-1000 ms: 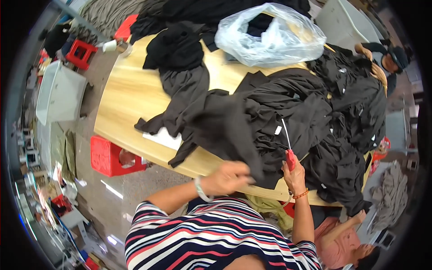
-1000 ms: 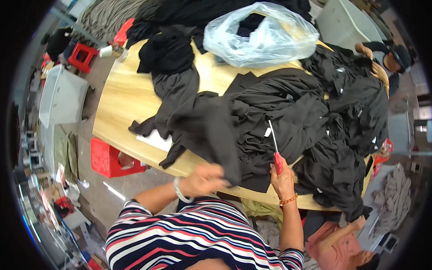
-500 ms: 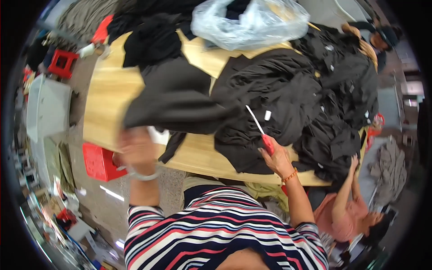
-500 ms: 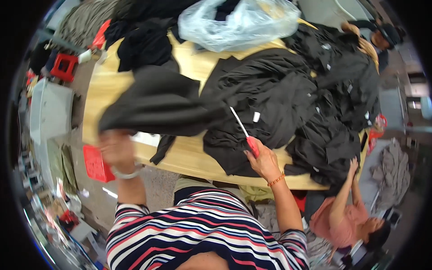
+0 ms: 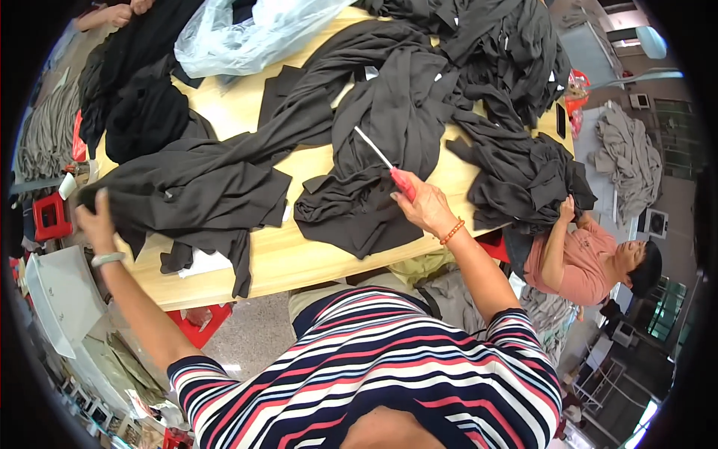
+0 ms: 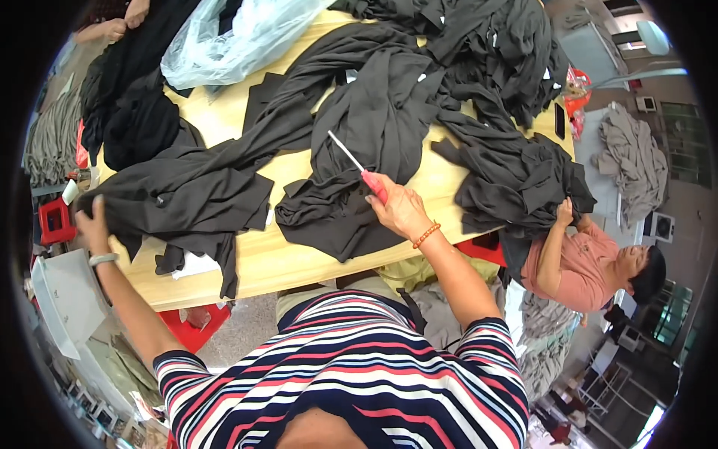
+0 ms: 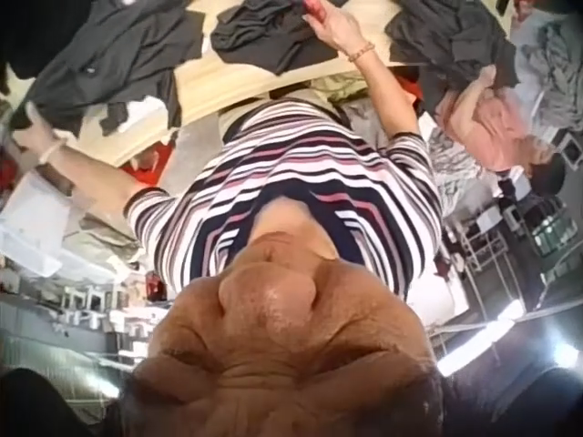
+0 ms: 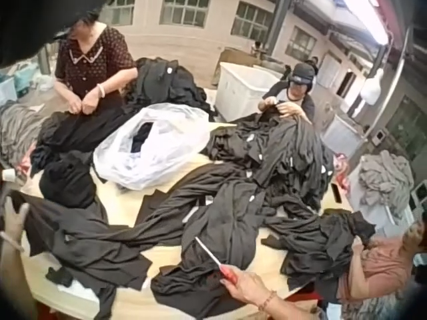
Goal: Trimming loose threads from black fabric garments using a pair of scissors.
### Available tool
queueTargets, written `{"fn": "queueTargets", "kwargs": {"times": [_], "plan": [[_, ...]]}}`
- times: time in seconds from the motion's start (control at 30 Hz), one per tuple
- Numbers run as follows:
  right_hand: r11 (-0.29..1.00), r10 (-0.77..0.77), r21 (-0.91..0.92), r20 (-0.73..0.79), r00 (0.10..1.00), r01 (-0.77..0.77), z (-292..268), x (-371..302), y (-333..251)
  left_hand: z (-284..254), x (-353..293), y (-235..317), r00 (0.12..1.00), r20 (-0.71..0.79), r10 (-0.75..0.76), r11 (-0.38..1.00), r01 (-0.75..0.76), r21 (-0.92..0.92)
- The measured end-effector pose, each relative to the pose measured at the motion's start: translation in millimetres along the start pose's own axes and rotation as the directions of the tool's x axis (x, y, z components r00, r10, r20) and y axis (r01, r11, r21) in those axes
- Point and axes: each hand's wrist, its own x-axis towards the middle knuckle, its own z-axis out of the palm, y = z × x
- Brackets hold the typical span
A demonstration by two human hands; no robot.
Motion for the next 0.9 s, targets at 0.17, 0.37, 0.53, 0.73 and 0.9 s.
{"fn": "queueTargets", "kwargs": {"times": [0.17,0.37,0.53,0.73,0.9], "plan": [[0.986,0.161,-0.040,-0.087,0.983,-0.165,-15,-15,31,42,-199,275,0.732,0.025,0.681,0.680,-0.618,-0.395],[0.980,0.189,-0.042,-0.103,0.977,-0.194,-34,-43,32,55,-328,405,0.604,0.063,0.795,0.406,-0.452,-0.794],[0.982,0.176,-0.063,-0.065,0.982,-0.180,-36,-80,38,119,-372,434,0.754,0.449,0.480,0.468,0.213,-0.858],[0.959,0.215,-0.207,0.098,0.972,-0.191,-42,-97,23,163,-373,449,0.622,0.602,0.501,0.405,0.446,-0.798],[0.964,0.160,-0.257,0.335,0.929,-0.073,-34,-116,35,171,-384,443,0.603,0.585,0.542,0.208,0.578,-0.789]]}}
